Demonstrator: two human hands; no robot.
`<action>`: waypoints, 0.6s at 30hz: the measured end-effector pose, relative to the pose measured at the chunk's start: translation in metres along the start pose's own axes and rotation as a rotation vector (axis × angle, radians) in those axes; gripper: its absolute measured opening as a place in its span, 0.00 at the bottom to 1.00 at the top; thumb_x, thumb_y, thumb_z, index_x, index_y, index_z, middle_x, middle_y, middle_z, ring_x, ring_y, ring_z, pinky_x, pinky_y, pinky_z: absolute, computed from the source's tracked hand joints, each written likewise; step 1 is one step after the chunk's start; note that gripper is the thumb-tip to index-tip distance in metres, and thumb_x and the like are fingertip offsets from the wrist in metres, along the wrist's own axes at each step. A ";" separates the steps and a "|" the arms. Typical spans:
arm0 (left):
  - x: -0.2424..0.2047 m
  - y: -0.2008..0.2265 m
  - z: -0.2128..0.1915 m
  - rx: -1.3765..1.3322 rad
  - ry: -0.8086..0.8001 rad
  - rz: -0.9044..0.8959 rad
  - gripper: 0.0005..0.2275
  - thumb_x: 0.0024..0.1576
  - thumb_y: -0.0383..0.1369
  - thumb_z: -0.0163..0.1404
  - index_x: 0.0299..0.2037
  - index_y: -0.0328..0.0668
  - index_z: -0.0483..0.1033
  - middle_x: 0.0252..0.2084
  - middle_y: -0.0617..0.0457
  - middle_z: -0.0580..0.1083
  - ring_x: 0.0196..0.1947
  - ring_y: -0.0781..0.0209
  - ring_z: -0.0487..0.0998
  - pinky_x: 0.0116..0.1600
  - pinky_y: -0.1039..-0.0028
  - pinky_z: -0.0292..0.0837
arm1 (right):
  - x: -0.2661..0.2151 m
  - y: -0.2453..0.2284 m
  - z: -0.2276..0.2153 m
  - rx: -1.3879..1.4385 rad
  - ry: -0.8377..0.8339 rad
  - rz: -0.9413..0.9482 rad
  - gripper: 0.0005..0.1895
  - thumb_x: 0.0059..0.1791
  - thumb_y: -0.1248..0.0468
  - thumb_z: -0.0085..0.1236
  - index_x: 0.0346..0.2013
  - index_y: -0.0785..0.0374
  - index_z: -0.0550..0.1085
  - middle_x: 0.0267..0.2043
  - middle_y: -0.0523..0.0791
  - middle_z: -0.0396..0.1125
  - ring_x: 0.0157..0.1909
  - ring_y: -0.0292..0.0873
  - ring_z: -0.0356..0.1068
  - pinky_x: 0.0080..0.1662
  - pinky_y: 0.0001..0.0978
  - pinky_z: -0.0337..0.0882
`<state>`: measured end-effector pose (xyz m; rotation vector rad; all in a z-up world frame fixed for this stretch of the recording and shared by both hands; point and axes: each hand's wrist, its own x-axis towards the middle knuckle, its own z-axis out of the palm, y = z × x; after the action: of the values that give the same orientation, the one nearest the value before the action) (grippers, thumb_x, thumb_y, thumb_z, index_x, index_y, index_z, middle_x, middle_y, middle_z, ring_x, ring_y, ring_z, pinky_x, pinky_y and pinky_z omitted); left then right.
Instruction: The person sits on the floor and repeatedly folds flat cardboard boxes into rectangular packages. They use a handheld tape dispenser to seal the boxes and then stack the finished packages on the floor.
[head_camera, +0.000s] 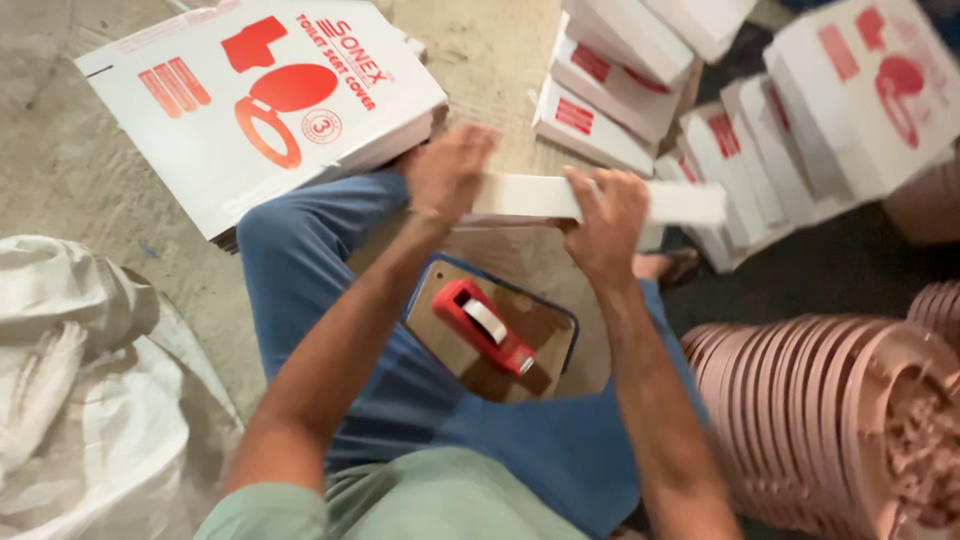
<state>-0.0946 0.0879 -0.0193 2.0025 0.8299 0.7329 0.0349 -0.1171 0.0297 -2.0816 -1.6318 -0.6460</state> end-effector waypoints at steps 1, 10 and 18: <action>-0.003 -0.020 -0.018 0.097 0.166 0.190 0.16 0.67 0.40 0.38 0.50 0.44 0.79 0.46 0.41 0.79 0.46 0.42 0.79 0.50 0.55 0.73 | -0.002 0.000 -0.008 -0.067 0.071 0.005 0.32 0.46 0.46 0.68 0.58 0.58 0.76 0.50 0.50 0.64 0.56 0.58 0.62 0.60 0.57 0.56; -0.022 -0.258 -0.161 0.110 0.509 -0.576 0.19 0.57 0.42 0.56 0.51 0.36 0.74 0.51 0.38 0.76 0.53 0.42 0.77 0.57 0.60 0.70 | 0.191 0.016 0.013 -0.184 0.378 -0.087 0.30 0.54 0.52 0.54 0.69 0.57 0.68 0.69 0.54 0.57 0.73 0.58 0.53 0.71 0.57 0.56; -0.081 -0.385 -0.139 0.158 0.290 -1.127 0.27 0.55 0.37 0.52 0.63 0.30 0.64 0.61 0.30 0.71 0.62 0.35 0.72 0.65 0.56 0.68 | 0.153 -0.030 0.073 -0.063 0.000 -0.223 0.19 0.49 0.70 0.68 0.54 0.66 0.76 0.70 0.58 0.59 0.73 0.62 0.56 0.70 0.56 0.58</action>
<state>-0.3563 0.2596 -0.2956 1.2131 1.9696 0.2716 0.0447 0.0515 0.0627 -1.9583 -1.8835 -0.7782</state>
